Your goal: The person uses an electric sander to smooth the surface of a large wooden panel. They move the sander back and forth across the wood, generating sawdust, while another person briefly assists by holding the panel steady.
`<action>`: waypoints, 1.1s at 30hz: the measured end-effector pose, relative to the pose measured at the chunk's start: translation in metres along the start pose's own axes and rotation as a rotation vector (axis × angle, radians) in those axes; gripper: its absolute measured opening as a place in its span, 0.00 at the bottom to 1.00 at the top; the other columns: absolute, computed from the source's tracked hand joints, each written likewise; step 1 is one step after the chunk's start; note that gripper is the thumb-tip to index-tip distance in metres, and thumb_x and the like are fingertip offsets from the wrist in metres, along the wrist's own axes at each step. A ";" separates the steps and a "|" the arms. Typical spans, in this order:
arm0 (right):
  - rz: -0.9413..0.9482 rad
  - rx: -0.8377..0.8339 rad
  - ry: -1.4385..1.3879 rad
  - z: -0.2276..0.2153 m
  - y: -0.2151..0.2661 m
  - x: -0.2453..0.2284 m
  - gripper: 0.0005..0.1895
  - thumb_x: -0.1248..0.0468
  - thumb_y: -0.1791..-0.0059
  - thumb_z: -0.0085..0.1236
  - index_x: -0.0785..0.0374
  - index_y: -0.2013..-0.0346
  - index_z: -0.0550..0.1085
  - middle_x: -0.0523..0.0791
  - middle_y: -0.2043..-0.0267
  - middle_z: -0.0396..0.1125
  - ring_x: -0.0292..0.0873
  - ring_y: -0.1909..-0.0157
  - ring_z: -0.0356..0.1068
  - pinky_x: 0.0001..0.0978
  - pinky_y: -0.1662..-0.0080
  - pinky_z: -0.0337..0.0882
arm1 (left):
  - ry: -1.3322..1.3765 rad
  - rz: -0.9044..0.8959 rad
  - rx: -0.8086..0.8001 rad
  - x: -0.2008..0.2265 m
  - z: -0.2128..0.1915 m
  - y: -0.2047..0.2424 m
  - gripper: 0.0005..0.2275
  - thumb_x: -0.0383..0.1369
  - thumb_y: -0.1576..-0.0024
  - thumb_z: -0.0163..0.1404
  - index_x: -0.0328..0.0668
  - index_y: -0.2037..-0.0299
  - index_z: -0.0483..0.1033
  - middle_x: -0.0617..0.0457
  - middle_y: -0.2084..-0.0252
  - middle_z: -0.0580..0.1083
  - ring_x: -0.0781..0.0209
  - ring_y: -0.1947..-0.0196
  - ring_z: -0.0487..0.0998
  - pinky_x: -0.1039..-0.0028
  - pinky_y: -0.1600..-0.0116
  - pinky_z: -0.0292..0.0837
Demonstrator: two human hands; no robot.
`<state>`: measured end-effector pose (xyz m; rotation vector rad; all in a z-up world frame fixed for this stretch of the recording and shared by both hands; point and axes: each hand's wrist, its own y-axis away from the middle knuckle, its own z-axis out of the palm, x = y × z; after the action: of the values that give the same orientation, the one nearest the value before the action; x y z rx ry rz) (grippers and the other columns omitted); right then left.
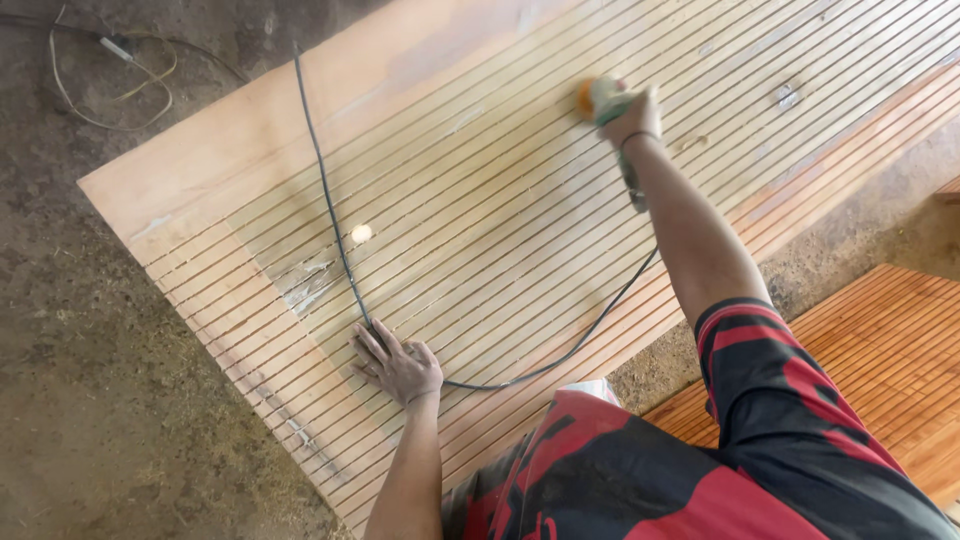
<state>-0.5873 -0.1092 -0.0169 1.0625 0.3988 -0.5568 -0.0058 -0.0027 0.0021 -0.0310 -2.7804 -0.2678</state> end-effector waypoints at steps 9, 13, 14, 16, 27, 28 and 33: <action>0.130 -0.250 -0.108 0.012 0.017 0.090 0.38 0.39 0.44 0.27 0.65 0.34 0.65 0.50 0.36 0.66 0.53 0.38 0.67 0.43 0.34 0.64 | -0.034 -0.004 -0.003 -0.004 0.004 0.004 0.36 0.42 0.43 0.37 0.41 0.22 0.45 0.42 0.19 0.42 0.39 0.20 0.41 0.37 0.25 0.30; -0.593 -0.302 1.563 0.039 0.096 0.179 0.36 0.49 0.49 0.44 0.69 0.33 0.56 0.52 0.48 0.71 0.54 0.51 0.72 0.45 0.47 0.70 | -0.042 -0.005 -0.002 -0.003 0.003 0.000 0.36 0.42 0.42 0.37 0.41 0.22 0.46 0.43 0.19 0.41 0.41 0.20 0.41 0.37 0.24 0.30; -0.611 -0.303 1.695 0.042 0.123 0.197 0.38 0.53 0.50 0.49 0.71 0.32 0.53 0.54 0.52 0.72 0.55 0.54 0.74 0.47 0.52 0.72 | -0.045 0.011 0.002 -0.004 0.001 0.003 0.35 0.42 0.41 0.37 0.41 0.22 0.46 0.43 0.19 0.41 0.41 0.19 0.40 0.38 0.24 0.30; -0.587 -0.371 1.817 0.049 0.174 0.223 0.45 0.60 0.53 0.60 0.74 0.30 0.47 0.58 0.61 0.74 0.59 0.62 0.77 0.51 0.61 0.76 | -0.008 0.011 -0.022 -0.006 -0.001 0.006 0.37 0.43 0.44 0.38 0.40 0.22 0.46 0.41 0.20 0.41 0.39 0.21 0.40 0.37 0.26 0.29; -0.520 -0.516 2.111 0.011 0.213 0.174 0.50 0.59 0.56 0.63 0.75 0.30 0.44 0.60 0.67 0.72 0.63 0.63 0.75 0.52 0.60 0.75 | 0.005 0.017 -0.001 0.002 -0.002 0.000 0.35 0.41 0.43 0.36 0.38 0.22 0.48 0.39 0.20 0.42 0.38 0.20 0.40 0.36 0.25 0.29; -0.537 -0.455 2.077 0.002 0.203 0.156 0.47 0.57 0.56 0.65 0.73 0.33 0.47 0.60 0.66 0.73 0.63 0.62 0.75 0.52 0.60 0.75 | 0.011 0.016 0.009 0.001 -0.003 0.001 0.35 0.41 0.42 0.36 0.38 0.22 0.48 0.39 0.19 0.43 0.38 0.20 0.40 0.36 0.25 0.30; -0.664 -0.241 1.931 -0.021 0.153 0.061 0.38 0.51 0.55 0.69 0.70 0.46 0.58 0.58 0.59 0.75 0.64 0.58 0.75 0.52 0.58 0.75 | 0.005 0.023 0.029 0.001 -0.005 0.005 0.34 0.41 0.42 0.36 0.37 0.23 0.49 0.38 0.20 0.44 0.36 0.20 0.42 0.35 0.25 0.31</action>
<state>-0.4471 -0.0477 0.0470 0.9096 2.4808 0.1655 -0.0047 0.0009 0.0082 -0.0552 -2.7767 -0.2215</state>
